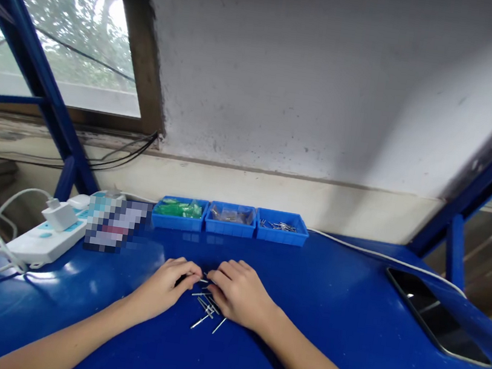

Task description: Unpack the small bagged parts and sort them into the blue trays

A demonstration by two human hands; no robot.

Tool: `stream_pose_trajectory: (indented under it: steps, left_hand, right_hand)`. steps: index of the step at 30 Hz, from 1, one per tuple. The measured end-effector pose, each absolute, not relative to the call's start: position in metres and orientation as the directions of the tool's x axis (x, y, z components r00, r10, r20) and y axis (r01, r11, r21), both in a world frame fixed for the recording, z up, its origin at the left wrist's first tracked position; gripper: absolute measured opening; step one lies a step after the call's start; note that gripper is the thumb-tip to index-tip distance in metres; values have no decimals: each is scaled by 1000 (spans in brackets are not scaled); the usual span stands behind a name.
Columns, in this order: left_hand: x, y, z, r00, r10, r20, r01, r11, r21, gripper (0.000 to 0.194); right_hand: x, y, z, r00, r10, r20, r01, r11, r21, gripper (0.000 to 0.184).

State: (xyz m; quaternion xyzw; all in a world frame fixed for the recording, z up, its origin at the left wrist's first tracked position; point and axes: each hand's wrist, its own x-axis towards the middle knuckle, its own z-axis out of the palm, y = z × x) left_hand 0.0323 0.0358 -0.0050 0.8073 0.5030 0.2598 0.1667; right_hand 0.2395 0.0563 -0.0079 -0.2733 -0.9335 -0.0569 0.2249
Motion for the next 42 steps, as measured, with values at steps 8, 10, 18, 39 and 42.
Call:
stream_pose_trajectory:
  steps: [8,10,18,39,42]
  left_hand:
    - [33,34,-5,356,903,240,717,-429,550,18]
    - [33,34,-6,357,904,237,719,-427,548,21]
    - [34,35,-9,359,905,229,718,-424,553,28]
    - [30,29,3,426,850,312,596,-522,610,26]
    - [31,28,3,385,858,341,589,-513,624,17]
  right_hand:
    - [238,55,-7,-755,463,465,509,860,-30,14]
    - [237,54,-6,-752,462,469,504,863,-41,13]
    - [233,51,-8,-723,474,502,527,849,-44,12]
    - [239,50,-4,-677,509,532,541,834,-110,14]
    - [238,50,-5,-652,531,541,559,819,-131,17]
